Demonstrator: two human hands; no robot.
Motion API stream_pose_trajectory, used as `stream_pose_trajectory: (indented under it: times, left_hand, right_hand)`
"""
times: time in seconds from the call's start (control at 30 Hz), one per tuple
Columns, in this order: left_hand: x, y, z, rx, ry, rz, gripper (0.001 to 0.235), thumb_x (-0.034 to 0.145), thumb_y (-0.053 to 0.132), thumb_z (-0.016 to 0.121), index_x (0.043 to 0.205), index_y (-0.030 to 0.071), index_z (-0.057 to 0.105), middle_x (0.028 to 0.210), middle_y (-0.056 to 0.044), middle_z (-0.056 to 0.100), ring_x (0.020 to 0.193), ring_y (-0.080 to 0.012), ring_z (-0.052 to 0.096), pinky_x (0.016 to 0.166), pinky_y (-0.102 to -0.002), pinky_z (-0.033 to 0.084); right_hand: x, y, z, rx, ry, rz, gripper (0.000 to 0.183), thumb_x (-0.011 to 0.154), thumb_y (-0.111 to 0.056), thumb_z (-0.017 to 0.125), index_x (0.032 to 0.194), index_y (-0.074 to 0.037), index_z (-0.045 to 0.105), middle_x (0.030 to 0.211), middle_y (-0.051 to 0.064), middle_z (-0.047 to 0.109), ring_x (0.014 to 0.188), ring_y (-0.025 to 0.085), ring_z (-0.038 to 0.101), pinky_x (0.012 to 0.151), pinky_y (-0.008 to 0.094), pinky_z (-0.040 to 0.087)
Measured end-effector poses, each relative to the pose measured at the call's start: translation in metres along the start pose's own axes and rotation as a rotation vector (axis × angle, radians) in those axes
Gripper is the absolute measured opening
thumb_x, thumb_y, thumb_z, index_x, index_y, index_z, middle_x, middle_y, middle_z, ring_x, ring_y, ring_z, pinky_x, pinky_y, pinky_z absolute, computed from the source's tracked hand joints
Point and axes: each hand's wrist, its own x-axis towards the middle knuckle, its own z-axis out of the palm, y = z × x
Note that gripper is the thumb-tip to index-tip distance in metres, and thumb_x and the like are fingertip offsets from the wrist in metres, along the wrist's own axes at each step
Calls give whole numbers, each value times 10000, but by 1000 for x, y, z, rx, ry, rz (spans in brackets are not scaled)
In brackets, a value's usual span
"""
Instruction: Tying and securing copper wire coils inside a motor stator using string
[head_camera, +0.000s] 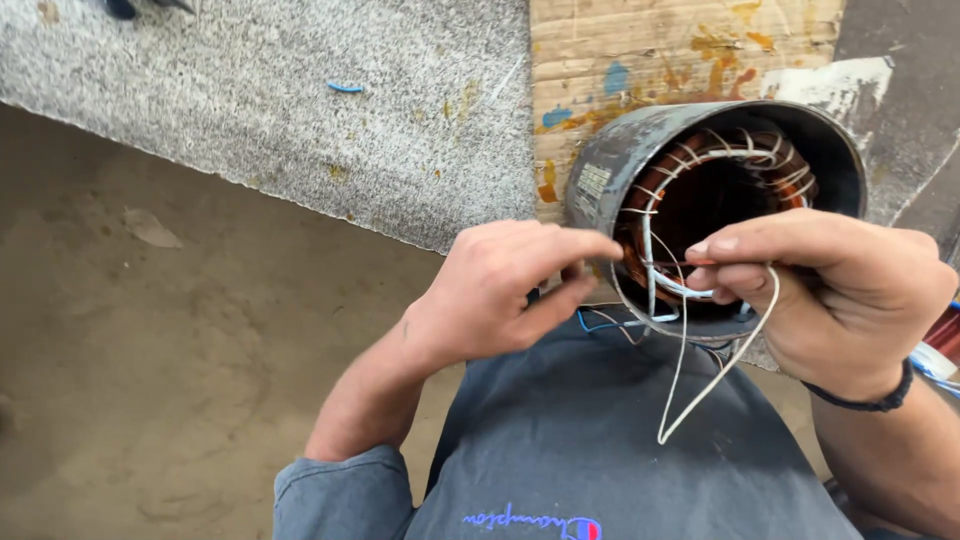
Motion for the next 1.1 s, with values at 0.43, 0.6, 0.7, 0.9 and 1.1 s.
stream_pose_trajectory:
  times: [0.43,0.6,0.7,0.9,1.1]
  left_hand:
    - [-4,-20,15,166,121,52,192,1065,176,615,1254,174,644,793,0,623,719,-221,638,660,-383,472]
    - [1,-16,9,121,155,94,177,1076,172,633,1250,173,665,810,12,633,715,-199,638,664,-357,473]
    - [7,-11,9,155,165,118,143,1064,191,640,1194,158,690,795,8,623,688,-206,624,638,-360,462]
    - [23,3,9,300,187,126,75,1019,227,717,1011,153,724,700,21,604,613,-200,594,568,-359,423]
    - [32,8,8,346,158,113,108,991,180,714,889,152,697,675,5,596,595,-225,575,547,-377,409]
  right_hand:
    - [11,16,-1,-26,-187,46,120,991,132,602,908,89,677,951,212,736,713,218,748,655,257,617]
    - [34,21,-7,-27,-374,-74,252,1019,90,464,948,13,693,1017,160,760,840,211,770,692,258,629]
    - [46,27,-9,5,-466,-177,260,1025,-94,449,968,-12,689,1020,141,765,928,242,790,784,294,641]
    - [52,30,-10,136,-501,-274,292,1018,-198,449,976,-24,679,1033,166,755,932,269,795,801,318,650]
    - [40,28,-11,122,-469,-59,183,974,-167,601,1034,-25,699,967,84,750,782,156,741,734,252,595]
